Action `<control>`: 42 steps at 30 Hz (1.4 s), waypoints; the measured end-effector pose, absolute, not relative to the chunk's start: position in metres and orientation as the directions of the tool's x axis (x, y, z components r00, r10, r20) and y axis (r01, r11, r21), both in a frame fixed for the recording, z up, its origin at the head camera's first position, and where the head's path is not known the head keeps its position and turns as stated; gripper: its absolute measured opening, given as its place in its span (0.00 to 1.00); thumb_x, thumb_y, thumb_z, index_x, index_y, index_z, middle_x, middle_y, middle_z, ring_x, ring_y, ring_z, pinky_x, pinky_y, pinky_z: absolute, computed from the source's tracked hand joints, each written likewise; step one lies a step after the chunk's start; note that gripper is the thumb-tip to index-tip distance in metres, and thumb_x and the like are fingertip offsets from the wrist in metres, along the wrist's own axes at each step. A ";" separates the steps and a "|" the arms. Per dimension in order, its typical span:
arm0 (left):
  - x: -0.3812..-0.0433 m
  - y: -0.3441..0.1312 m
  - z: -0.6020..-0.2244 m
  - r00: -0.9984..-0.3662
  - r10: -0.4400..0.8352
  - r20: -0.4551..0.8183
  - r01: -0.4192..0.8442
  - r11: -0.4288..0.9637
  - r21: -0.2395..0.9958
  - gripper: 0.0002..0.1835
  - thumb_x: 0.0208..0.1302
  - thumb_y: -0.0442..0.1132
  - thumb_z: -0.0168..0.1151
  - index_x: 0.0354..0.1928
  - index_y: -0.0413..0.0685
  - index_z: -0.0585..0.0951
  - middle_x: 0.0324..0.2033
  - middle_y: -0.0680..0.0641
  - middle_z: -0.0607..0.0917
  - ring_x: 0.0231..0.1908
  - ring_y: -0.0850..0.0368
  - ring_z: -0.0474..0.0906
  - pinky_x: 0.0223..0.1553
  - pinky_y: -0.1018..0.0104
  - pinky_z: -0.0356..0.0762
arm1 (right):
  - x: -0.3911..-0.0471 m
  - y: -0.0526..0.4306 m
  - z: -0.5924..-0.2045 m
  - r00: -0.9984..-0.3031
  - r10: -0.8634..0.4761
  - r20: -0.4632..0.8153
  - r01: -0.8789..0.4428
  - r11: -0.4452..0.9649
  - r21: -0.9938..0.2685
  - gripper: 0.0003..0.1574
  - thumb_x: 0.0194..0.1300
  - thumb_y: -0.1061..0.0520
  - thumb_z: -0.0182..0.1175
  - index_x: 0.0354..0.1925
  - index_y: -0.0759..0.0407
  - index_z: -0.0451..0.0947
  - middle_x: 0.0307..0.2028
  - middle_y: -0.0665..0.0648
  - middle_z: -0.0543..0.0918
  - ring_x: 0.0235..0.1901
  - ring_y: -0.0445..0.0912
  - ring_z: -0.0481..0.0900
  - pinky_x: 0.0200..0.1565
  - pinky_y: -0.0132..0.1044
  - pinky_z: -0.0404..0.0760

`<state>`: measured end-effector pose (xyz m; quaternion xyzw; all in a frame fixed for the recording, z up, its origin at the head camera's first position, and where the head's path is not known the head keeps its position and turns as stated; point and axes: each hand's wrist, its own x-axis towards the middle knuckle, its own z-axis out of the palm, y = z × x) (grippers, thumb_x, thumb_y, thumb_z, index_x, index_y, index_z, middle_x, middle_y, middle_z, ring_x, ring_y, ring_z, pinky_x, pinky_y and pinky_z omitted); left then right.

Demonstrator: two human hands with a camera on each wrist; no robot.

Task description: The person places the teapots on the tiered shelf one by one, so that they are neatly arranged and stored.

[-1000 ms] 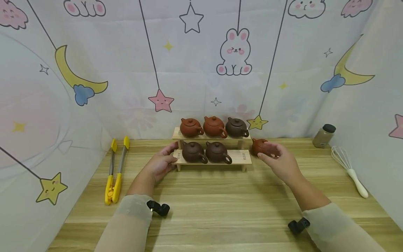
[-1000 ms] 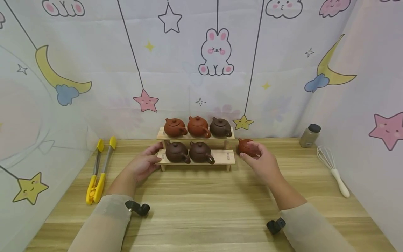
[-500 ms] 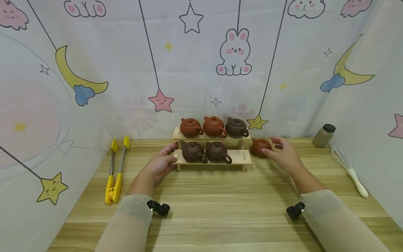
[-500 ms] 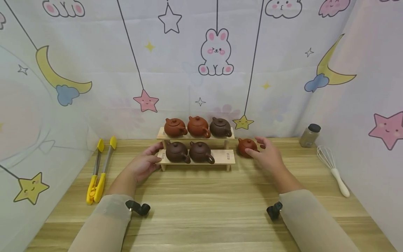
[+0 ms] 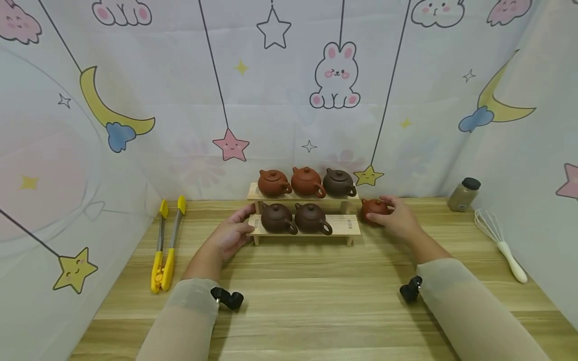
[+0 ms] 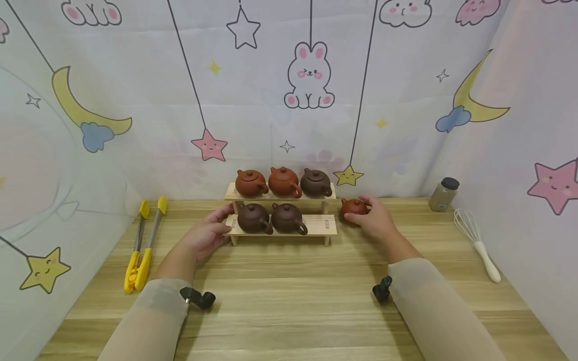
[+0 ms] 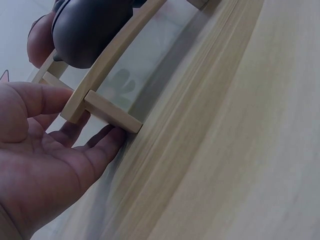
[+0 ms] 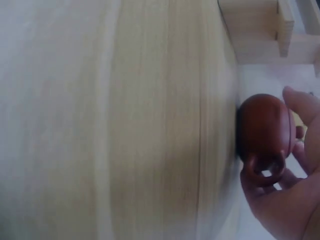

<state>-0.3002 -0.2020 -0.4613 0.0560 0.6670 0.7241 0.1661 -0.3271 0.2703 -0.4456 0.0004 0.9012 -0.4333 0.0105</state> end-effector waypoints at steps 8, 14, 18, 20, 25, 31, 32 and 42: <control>-0.299 -0.203 -0.460 -0.938 0.315 -0.147 -0.168 -0.041 0.985 0.41 0.74 0.24 0.46 0.87 0.51 0.55 0.86 0.45 0.50 0.69 0.52 0.68 0.64 0.63 0.74 | -0.332 0.268 -0.449 -0.999 -0.018 -0.042 0.022 0.621 -0.783 0.58 0.69 0.45 0.72 0.83 0.63 0.55 0.80 0.72 0.62 0.77 0.69 0.64 0.76 0.63 0.67; -0.300 -0.203 -0.459 -0.937 0.318 -0.146 -0.169 -0.043 0.985 0.41 0.74 0.24 0.46 0.87 0.51 0.54 0.86 0.45 0.50 0.71 0.50 0.67 0.67 0.61 0.73 | -0.334 0.269 -0.452 -0.999 0.000 -0.039 0.031 0.607 -0.794 0.57 0.69 0.44 0.72 0.83 0.62 0.57 0.79 0.72 0.63 0.76 0.68 0.64 0.75 0.63 0.67; -0.299 -0.202 -0.459 -0.938 0.313 -0.149 -0.170 -0.042 0.984 0.41 0.74 0.24 0.46 0.87 0.52 0.54 0.86 0.45 0.50 0.71 0.51 0.68 0.66 0.61 0.73 | -0.334 0.270 -0.455 -0.999 0.021 -0.032 0.038 0.604 -0.796 0.56 0.69 0.44 0.73 0.83 0.62 0.58 0.80 0.70 0.64 0.77 0.68 0.65 0.76 0.62 0.66; -0.300 -0.202 -0.460 -0.938 0.312 -0.149 -0.170 -0.042 0.985 0.41 0.74 0.24 0.46 0.87 0.52 0.55 0.86 0.46 0.50 0.70 0.51 0.68 0.65 0.61 0.73 | -0.333 0.270 -0.455 -0.999 0.031 -0.029 0.042 0.603 -0.797 0.56 0.68 0.44 0.73 0.82 0.61 0.59 0.80 0.70 0.65 0.76 0.68 0.65 0.77 0.62 0.66; -0.300 -0.202 -0.461 -0.941 0.305 -0.150 -0.171 -0.043 0.984 0.41 0.74 0.24 0.46 0.86 0.52 0.55 0.86 0.45 0.50 0.69 0.52 0.68 0.65 0.61 0.73 | -0.324 0.270 -0.450 -0.998 0.055 -0.017 0.047 0.600 -0.798 0.56 0.67 0.41 0.73 0.82 0.60 0.61 0.79 0.69 0.66 0.75 0.67 0.67 0.75 0.62 0.68; -0.300 -0.202 -0.461 -0.940 0.308 -0.148 -0.171 -0.047 0.984 0.41 0.73 0.24 0.46 0.86 0.51 0.56 0.86 0.46 0.51 0.63 0.56 0.73 0.64 0.59 0.73 | -0.306 0.267 -0.439 -0.999 0.047 0.028 0.004 0.573 -0.820 0.55 0.66 0.41 0.75 0.81 0.59 0.63 0.77 0.67 0.69 0.71 0.65 0.71 0.71 0.59 0.73; -0.300 -0.202 -0.461 -0.939 0.311 -0.146 -0.168 -0.048 0.985 0.41 0.73 0.23 0.45 0.86 0.51 0.56 0.86 0.45 0.51 0.61 0.57 0.74 0.63 0.60 0.73 | -0.302 0.266 -0.437 -0.999 0.040 0.034 -0.006 0.566 -0.824 0.55 0.66 0.42 0.75 0.81 0.59 0.63 0.77 0.67 0.69 0.71 0.65 0.71 0.70 0.59 0.74; -0.300 -0.202 -0.461 -0.938 0.316 -0.143 -0.169 -0.057 0.984 0.41 0.74 0.24 0.45 0.87 0.51 0.54 0.86 0.45 0.51 0.61 0.58 0.74 0.61 0.63 0.75 | -0.271 0.253 -0.414 -0.999 -0.018 0.032 -0.037 0.541 -0.840 0.56 0.64 0.39 0.76 0.80 0.57 0.64 0.77 0.64 0.70 0.73 0.63 0.73 0.60 0.46 0.84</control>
